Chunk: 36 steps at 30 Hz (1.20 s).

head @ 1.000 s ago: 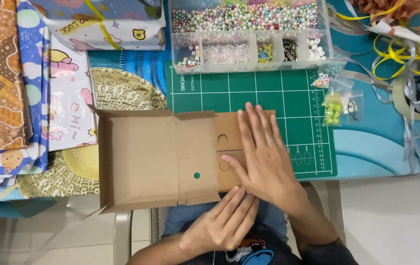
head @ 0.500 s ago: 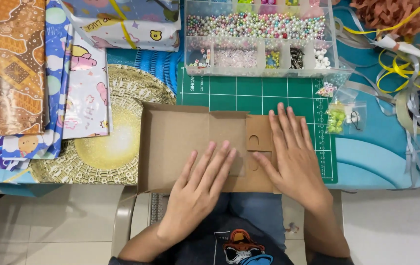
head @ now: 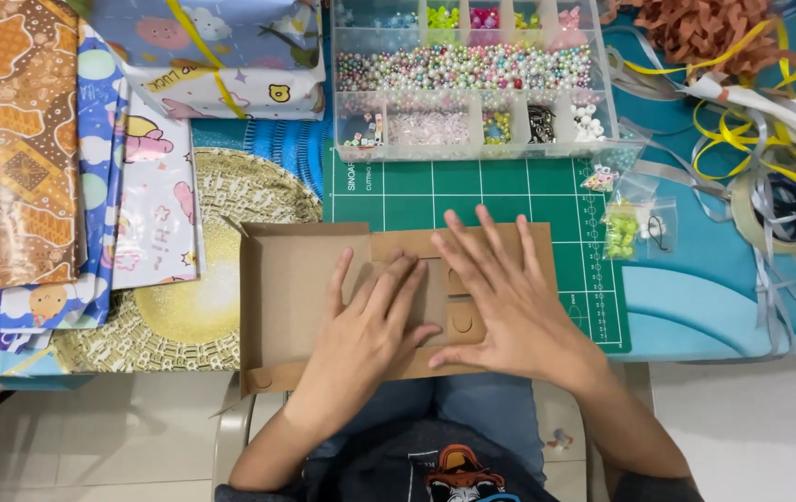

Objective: Folding a flat cardboard template into a box and filling it with decorative shredded paper and small bags of beads.

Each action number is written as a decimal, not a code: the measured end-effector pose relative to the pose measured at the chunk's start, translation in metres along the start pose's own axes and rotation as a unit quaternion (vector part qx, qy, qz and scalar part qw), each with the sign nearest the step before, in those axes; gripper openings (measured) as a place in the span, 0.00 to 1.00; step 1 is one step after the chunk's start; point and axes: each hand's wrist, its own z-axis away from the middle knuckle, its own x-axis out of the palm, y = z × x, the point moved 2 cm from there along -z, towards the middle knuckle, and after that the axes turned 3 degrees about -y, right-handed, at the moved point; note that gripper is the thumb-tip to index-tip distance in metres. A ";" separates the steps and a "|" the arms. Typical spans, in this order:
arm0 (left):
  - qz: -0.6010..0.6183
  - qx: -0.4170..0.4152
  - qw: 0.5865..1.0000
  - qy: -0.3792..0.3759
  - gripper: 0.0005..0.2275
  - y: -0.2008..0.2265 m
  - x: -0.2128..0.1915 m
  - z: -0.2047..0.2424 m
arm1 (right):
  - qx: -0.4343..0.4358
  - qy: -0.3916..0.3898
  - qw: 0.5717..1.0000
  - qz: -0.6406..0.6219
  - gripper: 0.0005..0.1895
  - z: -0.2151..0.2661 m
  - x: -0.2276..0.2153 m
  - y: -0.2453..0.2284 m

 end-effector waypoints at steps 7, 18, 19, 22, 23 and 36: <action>0.069 -0.015 0.997 0.023 0.34 -0.022 -0.059 0.037 | -0.020 -0.008 0.998 0.063 0.61 -0.005 0.004 -0.003; 0.102 -0.035 0.982 -0.155 0.72 -0.107 -0.051 0.045 | -0.020 0.006 0.999 0.044 0.59 -0.005 0.000 -0.006; 0.104 -0.043 0.981 -0.157 0.73 -0.108 -0.048 0.046 | -0.021 0.004 0.999 0.046 0.60 -0.005 0.000 -0.006; 0.016 -0.048 0.990 -0.132 0.70 -0.101 -0.048 0.054 | -0.022 0.011 0.999 0.047 0.59 -0.005 -0.001 -0.007; 0.015 -0.049 0.990 -0.132 0.70 -0.100 -0.047 0.056 | -0.023 0.011 0.999 0.047 0.59 -0.004 -0.001 -0.007; -0.080 -0.105 0.980 -0.148 0.59 -0.090 -0.030 0.081 | -0.049 -0.003 0.998 0.043 0.59 -0.007 -0.002 -0.007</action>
